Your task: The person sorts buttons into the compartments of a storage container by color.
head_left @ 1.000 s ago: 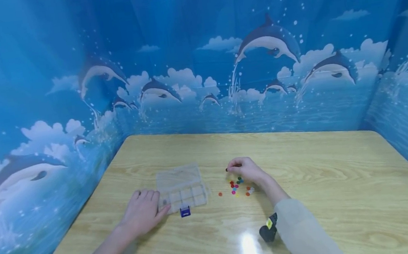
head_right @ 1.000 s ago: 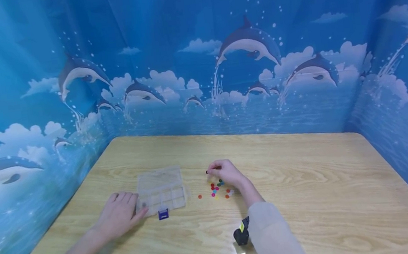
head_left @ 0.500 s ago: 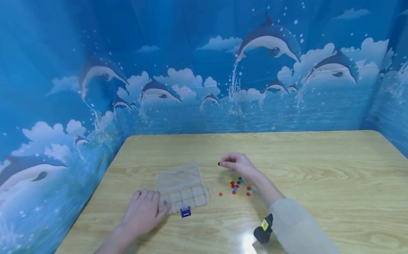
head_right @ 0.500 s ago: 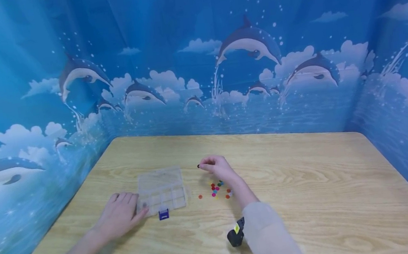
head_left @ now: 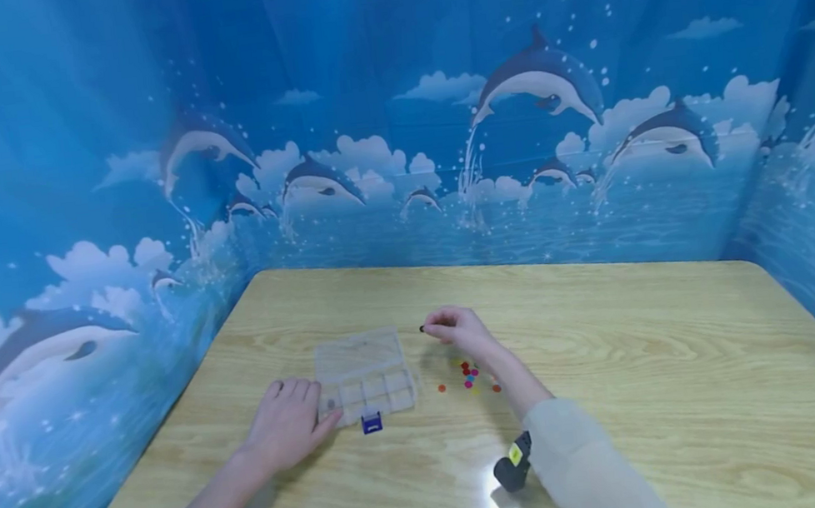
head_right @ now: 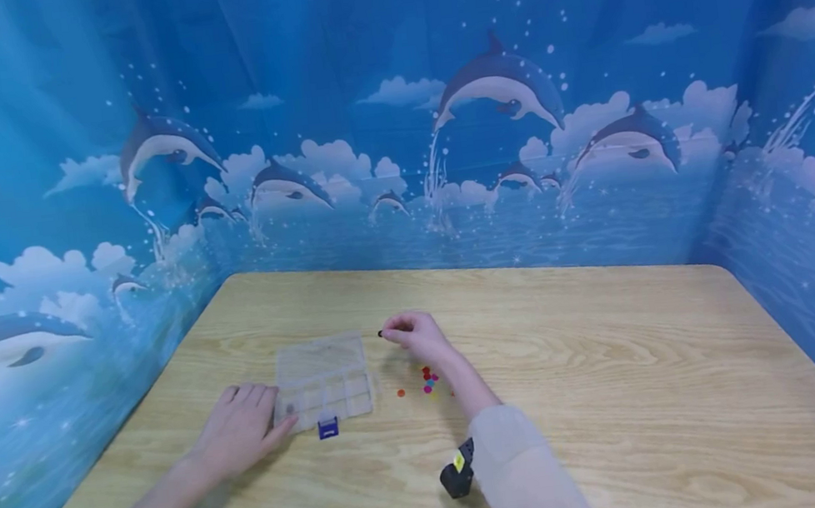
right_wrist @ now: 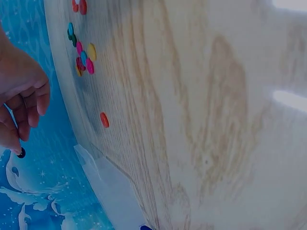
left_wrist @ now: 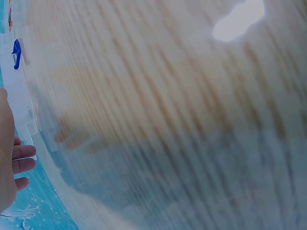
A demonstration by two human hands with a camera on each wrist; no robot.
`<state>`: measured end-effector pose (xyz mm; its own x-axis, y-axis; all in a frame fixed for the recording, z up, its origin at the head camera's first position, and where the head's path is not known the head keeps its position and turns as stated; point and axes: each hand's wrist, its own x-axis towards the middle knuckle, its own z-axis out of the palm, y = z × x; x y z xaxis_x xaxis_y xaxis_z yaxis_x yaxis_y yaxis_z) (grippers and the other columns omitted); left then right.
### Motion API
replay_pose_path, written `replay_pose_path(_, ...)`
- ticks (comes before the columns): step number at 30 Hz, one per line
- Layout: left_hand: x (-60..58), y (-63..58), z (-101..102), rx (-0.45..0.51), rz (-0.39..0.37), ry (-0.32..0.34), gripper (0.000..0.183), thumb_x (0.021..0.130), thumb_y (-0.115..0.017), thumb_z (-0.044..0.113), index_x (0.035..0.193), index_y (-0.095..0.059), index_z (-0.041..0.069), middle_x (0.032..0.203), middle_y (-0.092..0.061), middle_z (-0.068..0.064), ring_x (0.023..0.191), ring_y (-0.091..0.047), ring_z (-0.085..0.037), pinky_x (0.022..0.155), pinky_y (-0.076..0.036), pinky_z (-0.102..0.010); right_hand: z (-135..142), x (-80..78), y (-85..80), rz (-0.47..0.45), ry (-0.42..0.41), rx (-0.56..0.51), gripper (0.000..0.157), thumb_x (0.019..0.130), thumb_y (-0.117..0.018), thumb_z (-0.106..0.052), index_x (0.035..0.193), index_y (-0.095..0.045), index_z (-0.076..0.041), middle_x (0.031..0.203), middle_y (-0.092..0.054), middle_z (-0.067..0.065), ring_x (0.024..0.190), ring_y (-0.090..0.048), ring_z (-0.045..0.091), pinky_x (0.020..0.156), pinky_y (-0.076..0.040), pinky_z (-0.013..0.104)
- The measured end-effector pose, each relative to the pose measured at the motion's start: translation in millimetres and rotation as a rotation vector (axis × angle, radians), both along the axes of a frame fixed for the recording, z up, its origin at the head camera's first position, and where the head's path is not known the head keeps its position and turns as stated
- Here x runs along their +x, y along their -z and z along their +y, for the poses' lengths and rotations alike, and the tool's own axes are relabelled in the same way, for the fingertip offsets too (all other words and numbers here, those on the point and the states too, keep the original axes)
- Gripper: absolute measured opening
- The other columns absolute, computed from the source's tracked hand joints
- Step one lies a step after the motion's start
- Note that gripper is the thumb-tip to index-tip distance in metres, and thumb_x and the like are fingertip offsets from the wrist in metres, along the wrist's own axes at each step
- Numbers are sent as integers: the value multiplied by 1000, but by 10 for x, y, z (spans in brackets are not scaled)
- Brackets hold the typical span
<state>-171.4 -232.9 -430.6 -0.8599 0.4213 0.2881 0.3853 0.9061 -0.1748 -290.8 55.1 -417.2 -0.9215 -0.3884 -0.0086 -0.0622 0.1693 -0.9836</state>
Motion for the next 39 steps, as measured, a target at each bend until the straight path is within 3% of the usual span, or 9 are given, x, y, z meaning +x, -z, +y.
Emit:
replay_pose_path(4,-2,-8,3,4,-6,-1,47,88,-54,45,96,-57,-2,94,-60,-16,93,-56,-32,84,-41,-46,-56,7,-3,12,-27,-9,14,91,-57,-10,101,-59,-1,97,-59,7,104,-52,35,90,-45,46)
replay_pose_path(12,1,-13,2,3,-20,-8,48,88,-54,45,98,-57,-2,97,-60,-17,95,-56,-32,86,-40,-47,-188,60,-48,26,-63,-54,12,93,-54,-9,100,-56,1,95,-57,5,102,-50,35,89,-44,47)
replay_pose_path(21,13,-21,-1,3,-19,-6,48,88,-54,45,96,-57,-2,95,-60,-16,94,-56,-31,85,-40,-46,-348,132,-43,88,-105,-18,13,93,-53,-6,101,-56,4,95,-57,7,90,-52,20,80,-46,37)
replay_pose_path(26,5,-21,5,4,-36,-11,48,89,-53,45,98,-57,-2,96,-60,-16,95,-55,-32,85,-40,-46,-420,182,-41,87,-119,14,11,94,-53,-8,100,-58,0,96,-59,7,92,-54,21,79,-47,38)
replay_pose_path(31,0,-7,9,9,-46,-18,49,89,-53,46,98,-57,-2,97,-60,-16,95,-55,-32,85,-40,-46,-521,221,-74,107,-117,50,11,92,-56,-10,98,-61,-2,96,-61,5,91,-55,16,79,-47,32)
replay_pose_path(34,2,-7,7,19,-42,-17,48,89,-54,45,97,-57,-2,96,-60,-16,94,-55,-32,85,-40,-46,-575,307,-184,139,-138,74,11,92,-57,-10,98,-61,-2,96,-62,4,92,-56,15,79,-46,29)
replay_pose_path(39,0,-2,-4,22,-34,-16,48,89,-55,44,97,-57,-3,94,-60,-17,93,-55,-33,84,-40,-46,-702,326,-192,144,-167,57,13,92,-57,-10,100,-61,-1,96,-62,6,92,-56,16,81,-47,30)
